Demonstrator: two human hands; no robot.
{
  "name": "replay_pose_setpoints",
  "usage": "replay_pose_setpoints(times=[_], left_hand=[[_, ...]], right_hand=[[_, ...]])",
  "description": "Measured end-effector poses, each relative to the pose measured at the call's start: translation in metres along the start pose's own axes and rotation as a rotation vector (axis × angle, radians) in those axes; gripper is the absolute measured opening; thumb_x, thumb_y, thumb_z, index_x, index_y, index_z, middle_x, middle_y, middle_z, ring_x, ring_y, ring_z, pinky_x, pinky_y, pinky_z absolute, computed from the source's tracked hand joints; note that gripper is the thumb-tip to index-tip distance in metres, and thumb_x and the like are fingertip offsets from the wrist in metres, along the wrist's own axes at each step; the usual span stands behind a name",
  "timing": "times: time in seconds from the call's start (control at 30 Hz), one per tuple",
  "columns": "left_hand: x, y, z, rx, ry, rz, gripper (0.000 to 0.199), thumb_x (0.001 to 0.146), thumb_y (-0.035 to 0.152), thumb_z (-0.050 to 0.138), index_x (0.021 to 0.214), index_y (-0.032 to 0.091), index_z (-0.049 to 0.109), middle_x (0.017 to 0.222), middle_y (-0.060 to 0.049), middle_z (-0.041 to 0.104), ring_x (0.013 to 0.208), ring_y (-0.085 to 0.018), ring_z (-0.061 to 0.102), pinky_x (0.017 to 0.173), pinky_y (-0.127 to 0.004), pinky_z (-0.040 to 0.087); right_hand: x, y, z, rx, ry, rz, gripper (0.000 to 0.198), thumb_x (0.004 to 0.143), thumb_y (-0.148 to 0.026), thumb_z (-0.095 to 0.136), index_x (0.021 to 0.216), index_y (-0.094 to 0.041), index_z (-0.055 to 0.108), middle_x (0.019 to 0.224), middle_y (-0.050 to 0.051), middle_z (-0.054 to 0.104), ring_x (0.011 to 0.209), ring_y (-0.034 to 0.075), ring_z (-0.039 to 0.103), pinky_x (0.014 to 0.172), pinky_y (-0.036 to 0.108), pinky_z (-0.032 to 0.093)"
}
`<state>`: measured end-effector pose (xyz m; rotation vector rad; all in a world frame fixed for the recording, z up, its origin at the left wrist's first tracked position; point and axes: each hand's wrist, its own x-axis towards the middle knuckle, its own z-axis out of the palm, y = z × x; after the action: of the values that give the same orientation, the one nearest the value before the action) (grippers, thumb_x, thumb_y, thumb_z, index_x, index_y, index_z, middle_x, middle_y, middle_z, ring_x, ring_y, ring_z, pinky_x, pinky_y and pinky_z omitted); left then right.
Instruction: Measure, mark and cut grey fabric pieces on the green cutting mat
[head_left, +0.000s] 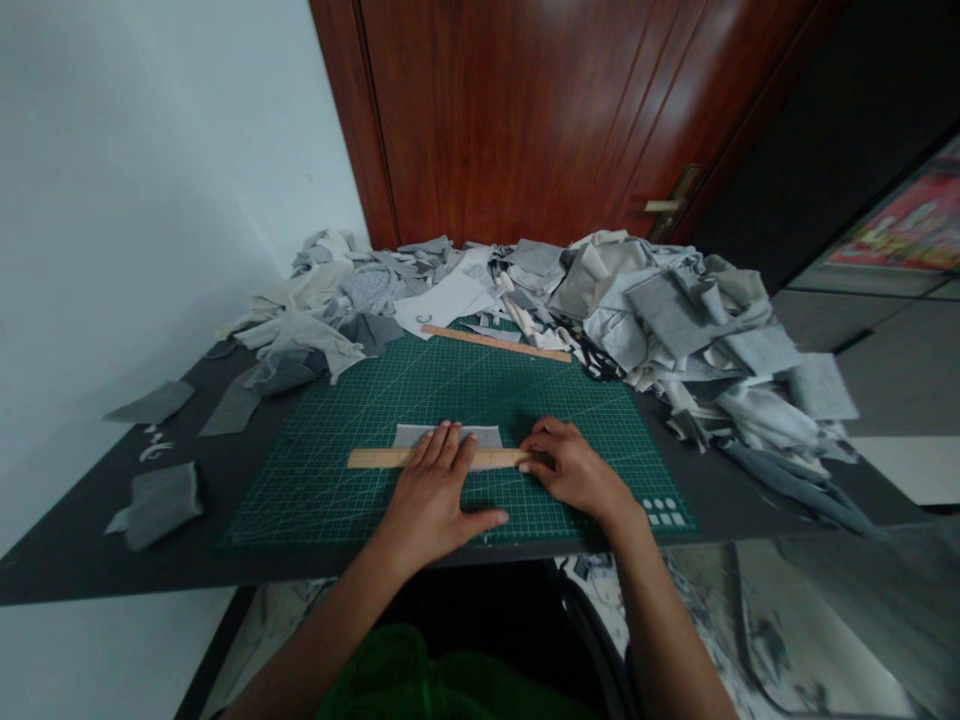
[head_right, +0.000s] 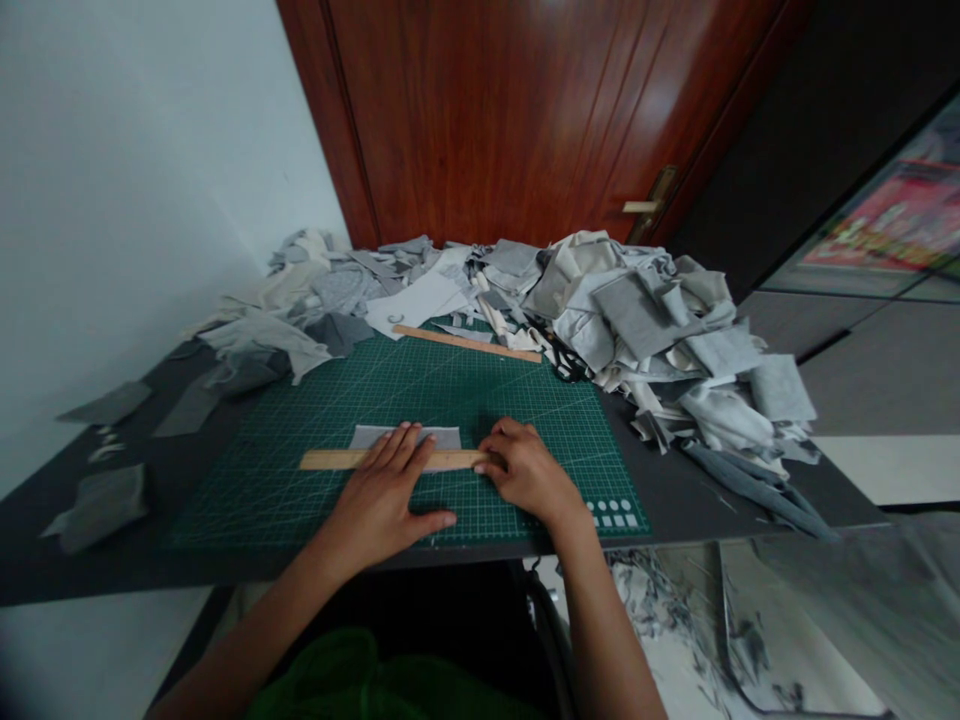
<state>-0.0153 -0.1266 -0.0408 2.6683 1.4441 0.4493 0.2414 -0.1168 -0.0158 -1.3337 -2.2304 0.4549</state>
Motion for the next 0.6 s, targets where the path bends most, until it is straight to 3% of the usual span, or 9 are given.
replay_pose_setpoints(times=[0.6], left_hand=[[0.0004,0.0002,0.0001,0.006,0.016,0.008,0.11,0.077,0.085,0.066,0.156,0.013,0.043,0.165,-0.024,0.039,0.155,-0.041,0.033,0.126,-0.058,0.029]], right_hand=[[0.0011,-0.0046,-0.0004,0.003,-0.01,0.001,0.013,0.092,-0.011,0.074,0.102,-0.019,0.074,0.109,0.007,0.066,0.102,0.024,0.063,0.097,0.042,0.045]])
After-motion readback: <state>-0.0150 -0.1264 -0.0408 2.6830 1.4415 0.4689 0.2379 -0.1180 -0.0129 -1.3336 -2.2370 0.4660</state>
